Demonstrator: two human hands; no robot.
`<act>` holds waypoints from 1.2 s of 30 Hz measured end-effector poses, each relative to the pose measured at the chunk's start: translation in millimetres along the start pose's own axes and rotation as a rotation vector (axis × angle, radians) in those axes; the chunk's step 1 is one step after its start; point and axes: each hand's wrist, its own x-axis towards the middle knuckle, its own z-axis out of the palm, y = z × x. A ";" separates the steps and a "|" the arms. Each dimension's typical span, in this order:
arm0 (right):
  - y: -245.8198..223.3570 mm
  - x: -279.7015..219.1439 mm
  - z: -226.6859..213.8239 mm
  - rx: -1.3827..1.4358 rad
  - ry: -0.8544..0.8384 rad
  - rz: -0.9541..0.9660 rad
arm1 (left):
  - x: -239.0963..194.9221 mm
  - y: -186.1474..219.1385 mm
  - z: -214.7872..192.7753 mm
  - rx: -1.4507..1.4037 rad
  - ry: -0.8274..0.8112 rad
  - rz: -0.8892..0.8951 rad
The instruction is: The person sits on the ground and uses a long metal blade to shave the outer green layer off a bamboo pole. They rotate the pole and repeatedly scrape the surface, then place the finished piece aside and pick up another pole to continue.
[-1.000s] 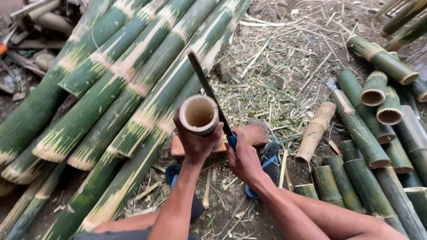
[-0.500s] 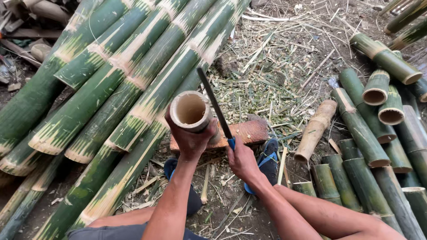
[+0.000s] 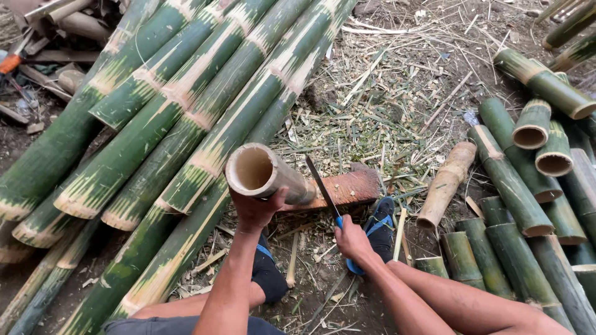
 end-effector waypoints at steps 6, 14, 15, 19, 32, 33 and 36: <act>-105.8 -67.2 -100.2 0.318 0.295 -0.341 | -0.6 0.1 -1.4 -0.027 -0.043 0.011; -61.3 -8.5 -43.6 -0.108 0.007 -0.161 | 0.2 15.2 11.2 -0.040 0.029 0.089; -57.3 1.8 -39.2 -0.108 0.001 -0.139 | 10.2 14.8 8.7 -0.041 0.013 0.076; -54.8 -12.6 -43.5 0.066 0.081 -0.162 | -2.0 17.5 9.3 0.051 0.029 0.111; -43.2 -2.6 -28.4 -0.097 0.032 -0.067 | -10.8 10.8 11.1 -0.046 0.150 0.108; -32.5 -4.1 -22.8 -0.095 0.019 -0.044 | -15.1 6.8 7.4 -0.084 0.149 0.108; -3.9 -34.3 -7.8 -0.009 0.033 -0.054 | -29.2 -16.0 -7.1 0.017 0.093 -0.053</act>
